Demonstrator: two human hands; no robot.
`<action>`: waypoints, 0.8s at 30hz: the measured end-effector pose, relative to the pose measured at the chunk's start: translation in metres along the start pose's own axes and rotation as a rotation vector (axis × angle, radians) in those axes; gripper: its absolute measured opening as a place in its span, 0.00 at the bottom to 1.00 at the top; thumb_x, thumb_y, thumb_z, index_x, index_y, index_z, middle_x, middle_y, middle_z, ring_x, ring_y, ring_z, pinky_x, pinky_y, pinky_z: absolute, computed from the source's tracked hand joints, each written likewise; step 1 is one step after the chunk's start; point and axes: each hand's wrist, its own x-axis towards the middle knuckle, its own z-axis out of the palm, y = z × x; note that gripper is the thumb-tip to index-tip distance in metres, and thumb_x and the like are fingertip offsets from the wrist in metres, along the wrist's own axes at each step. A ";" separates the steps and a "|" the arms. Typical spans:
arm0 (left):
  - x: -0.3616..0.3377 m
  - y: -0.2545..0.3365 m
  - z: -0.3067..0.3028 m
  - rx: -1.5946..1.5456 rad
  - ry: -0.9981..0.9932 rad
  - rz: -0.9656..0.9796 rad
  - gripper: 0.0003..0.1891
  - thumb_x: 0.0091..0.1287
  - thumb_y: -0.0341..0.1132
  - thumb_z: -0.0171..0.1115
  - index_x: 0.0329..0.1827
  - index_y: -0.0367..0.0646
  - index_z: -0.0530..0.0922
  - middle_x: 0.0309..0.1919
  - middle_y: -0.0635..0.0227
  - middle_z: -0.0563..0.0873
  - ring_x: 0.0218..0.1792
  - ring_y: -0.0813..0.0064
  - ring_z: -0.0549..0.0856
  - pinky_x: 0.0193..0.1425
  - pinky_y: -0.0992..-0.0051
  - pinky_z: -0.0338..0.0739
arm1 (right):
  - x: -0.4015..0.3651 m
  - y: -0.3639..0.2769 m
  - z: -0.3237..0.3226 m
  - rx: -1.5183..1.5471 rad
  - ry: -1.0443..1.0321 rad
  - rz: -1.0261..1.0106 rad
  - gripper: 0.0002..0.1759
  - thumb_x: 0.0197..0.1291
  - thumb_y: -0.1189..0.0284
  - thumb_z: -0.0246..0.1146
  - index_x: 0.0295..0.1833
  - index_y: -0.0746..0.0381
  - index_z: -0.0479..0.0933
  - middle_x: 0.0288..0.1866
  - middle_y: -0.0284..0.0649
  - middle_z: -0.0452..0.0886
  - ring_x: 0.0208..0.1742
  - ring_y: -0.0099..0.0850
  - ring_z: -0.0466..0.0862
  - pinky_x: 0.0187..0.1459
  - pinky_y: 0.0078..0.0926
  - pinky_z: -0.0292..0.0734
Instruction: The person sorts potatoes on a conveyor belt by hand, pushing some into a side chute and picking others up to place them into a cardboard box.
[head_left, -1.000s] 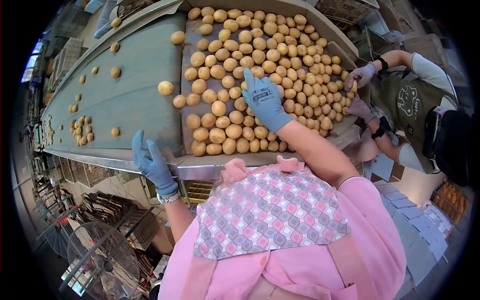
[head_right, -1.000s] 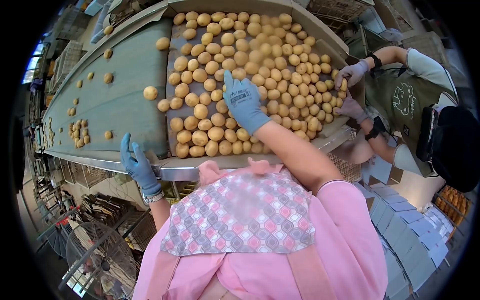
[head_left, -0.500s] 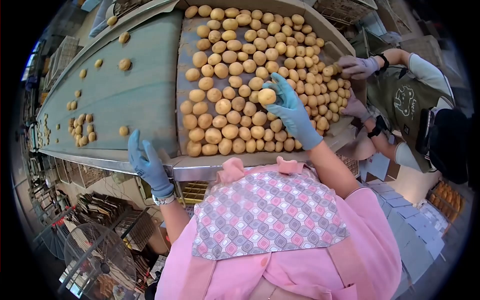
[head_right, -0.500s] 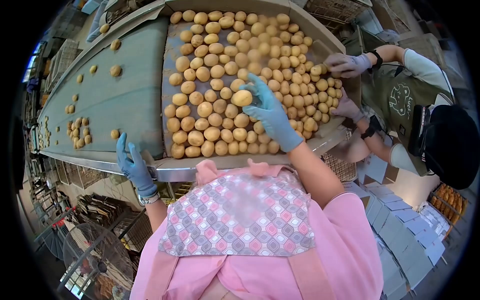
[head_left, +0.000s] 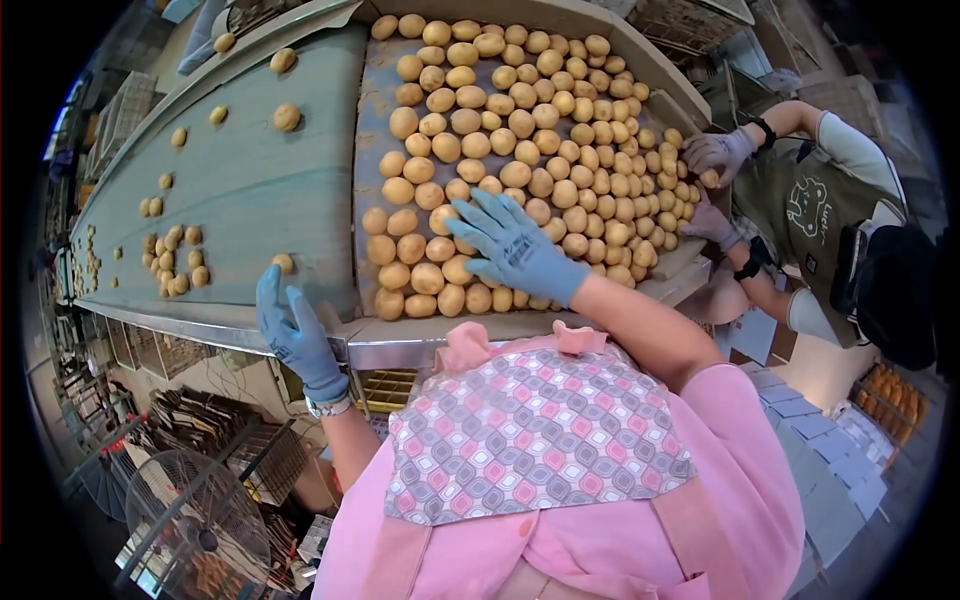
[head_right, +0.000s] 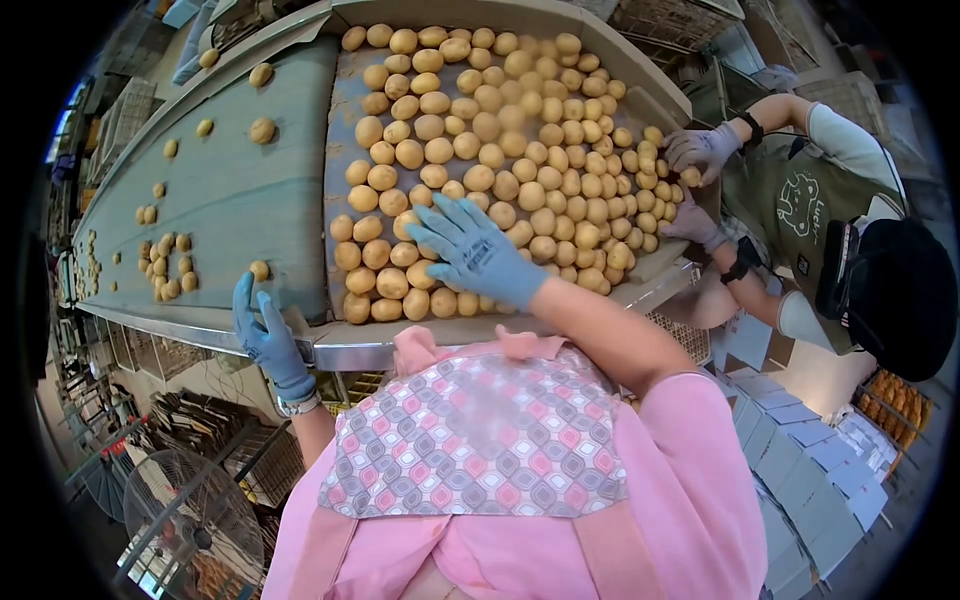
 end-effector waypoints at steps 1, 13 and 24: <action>-0.001 0.001 -0.002 0.012 0.001 0.000 0.19 0.82 0.29 0.59 0.72 0.31 0.83 0.68 0.51 0.88 0.67 0.55 0.86 0.75 0.58 0.78 | 0.011 0.011 0.002 -0.019 -0.063 -0.042 0.13 0.67 0.71 0.67 0.57 0.55 0.84 0.53 0.35 0.89 0.55 0.38 0.88 0.53 0.44 0.82; -0.001 -0.006 -0.012 0.023 0.027 -0.027 0.18 0.80 0.26 0.60 0.70 0.32 0.84 0.68 0.50 0.87 0.68 0.51 0.85 0.74 0.55 0.78 | 0.113 0.112 0.060 -0.407 -0.553 0.662 0.11 0.68 0.72 0.70 0.54 0.56 0.84 0.53 0.40 0.88 0.56 0.37 0.90 0.48 0.42 0.87; 0.002 -0.009 -0.016 0.048 0.045 0.005 0.18 0.80 0.25 0.59 0.69 0.30 0.84 0.67 0.50 0.88 0.69 0.50 0.85 0.75 0.55 0.77 | 0.145 0.188 -0.040 -0.304 -0.031 0.157 0.13 0.71 0.76 0.66 0.58 0.52 0.84 0.49 0.36 0.87 0.46 0.31 0.88 0.43 0.35 0.87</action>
